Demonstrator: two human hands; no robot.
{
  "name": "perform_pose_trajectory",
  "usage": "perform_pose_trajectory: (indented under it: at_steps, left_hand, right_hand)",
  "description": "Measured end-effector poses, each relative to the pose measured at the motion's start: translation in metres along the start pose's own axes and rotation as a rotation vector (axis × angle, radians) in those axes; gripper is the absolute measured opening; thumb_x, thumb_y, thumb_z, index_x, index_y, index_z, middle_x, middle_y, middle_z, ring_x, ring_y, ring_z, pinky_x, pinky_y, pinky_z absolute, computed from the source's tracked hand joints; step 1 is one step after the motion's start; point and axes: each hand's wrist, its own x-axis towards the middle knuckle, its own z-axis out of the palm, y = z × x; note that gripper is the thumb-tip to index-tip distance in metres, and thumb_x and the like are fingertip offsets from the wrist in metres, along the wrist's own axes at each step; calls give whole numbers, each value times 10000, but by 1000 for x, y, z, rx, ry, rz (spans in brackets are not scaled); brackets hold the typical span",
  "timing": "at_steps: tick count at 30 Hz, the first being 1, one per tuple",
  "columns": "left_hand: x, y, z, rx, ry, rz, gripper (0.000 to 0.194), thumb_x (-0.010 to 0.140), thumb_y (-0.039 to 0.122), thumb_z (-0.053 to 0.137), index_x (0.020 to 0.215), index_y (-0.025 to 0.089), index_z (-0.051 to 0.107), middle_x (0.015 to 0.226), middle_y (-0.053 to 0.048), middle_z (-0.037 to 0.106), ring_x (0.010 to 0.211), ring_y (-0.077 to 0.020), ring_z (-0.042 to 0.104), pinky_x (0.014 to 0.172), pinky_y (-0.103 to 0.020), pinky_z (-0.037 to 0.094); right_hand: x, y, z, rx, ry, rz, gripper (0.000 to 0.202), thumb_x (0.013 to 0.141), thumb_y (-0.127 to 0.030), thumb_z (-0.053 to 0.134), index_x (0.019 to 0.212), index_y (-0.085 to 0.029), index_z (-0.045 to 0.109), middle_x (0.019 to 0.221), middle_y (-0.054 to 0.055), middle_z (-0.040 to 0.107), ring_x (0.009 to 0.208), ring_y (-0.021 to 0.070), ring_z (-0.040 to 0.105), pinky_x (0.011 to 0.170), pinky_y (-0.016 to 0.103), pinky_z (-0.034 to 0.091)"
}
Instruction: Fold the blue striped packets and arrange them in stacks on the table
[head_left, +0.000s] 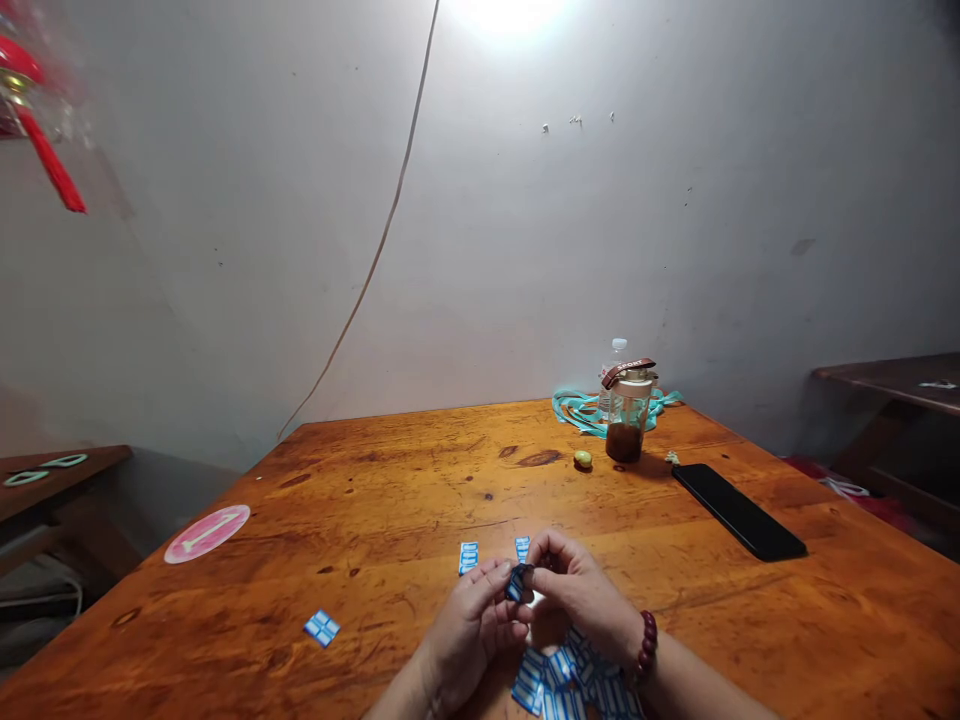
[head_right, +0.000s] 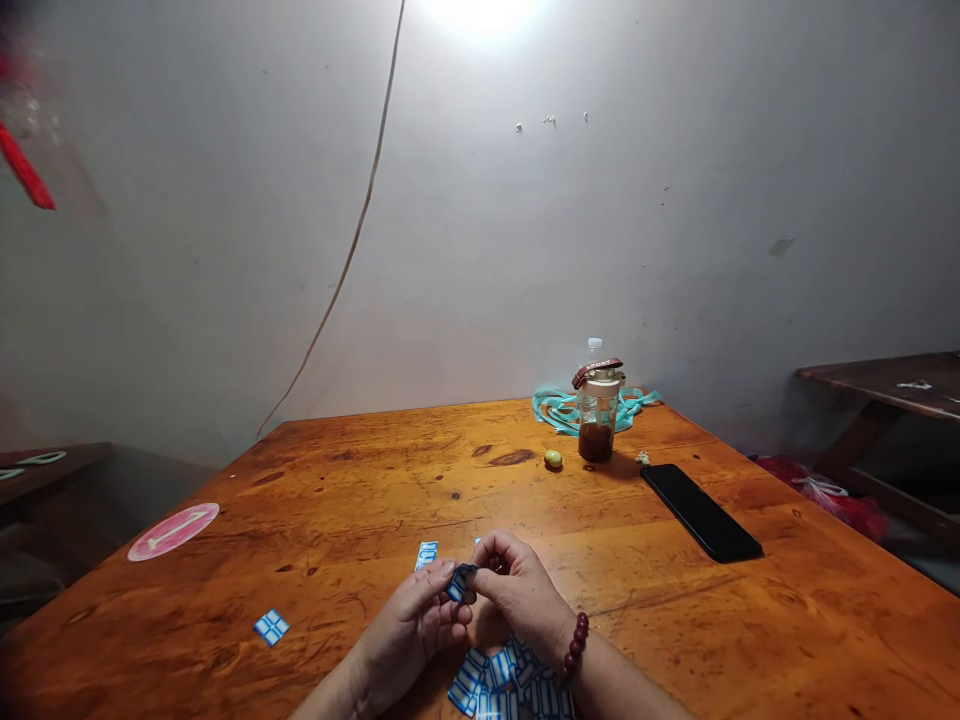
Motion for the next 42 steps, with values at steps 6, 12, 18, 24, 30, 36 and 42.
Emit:
perform_pose_trajectory:
  at_steps: [6,12,18,24,30,36,42]
  left_hand:
    - [1,-1,-4,-1,70,-54,121,720,253,588,770,152,544,656,12,558,508,-59,529,497,-172,413]
    - [3,-1,-7,31,68,-43,155,730,288,568,788,147,544,690,-4,566,533,-67,537,484,-165,401]
    - [7,-4,-7,272,83,93,207,704,309,599,790,125,561,670,-18,566,516,-72,517,456,-168,395]
    - [11,-10,-9,190,81,112,184,747,310,548,778,128,533,620,9,547,458,-38,477,451,-151,378]
    - [14,-14,-13,159,66,105,190,756,331,524,743,144,495,593,24,537,391,-33,442,380,-144,321]
    - [20,-28,-22,146,32,132,193,754,348,519,768,157,491,522,39,517,353,-35,411,358,-147,288]
    - [21,-26,-21,149,66,161,185,718,327,564,769,160,501,552,44,515,371,-34,427,373,-146,305]
  right_hand:
    - [-5,-2,0,-302,-26,-213,133,720,-140,506,842,-190,527,671,-34,470,622,96,441,575,205,361]
    - [-7,-8,0,-455,-33,-310,111,743,-125,475,746,-185,568,679,-17,487,636,103,453,595,215,364]
    - [-3,0,1,-230,-24,-147,68,767,-212,480,715,-169,490,586,-46,465,536,77,427,493,182,340]
    - [-5,0,0,-370,1,-208,208,784,-227,465,988,-193,491,710,-14,551,631,104,497,576,207,399]
    - [-9,-2,1,-566,-21,-331,303,832,-235,382,1117,-223,482,956,50,596,849,151,545,751,258,423]
    - [-9,0,1,-619,-25,-314,315,836,-259,368,1122,-221,494,982,66,604,869,164,552,770,273,422]
    - [-8,1,2,-539,8,-222,304,813,-261,419,1104,-204,480,788,21,605,703,133,544,641,232,418]
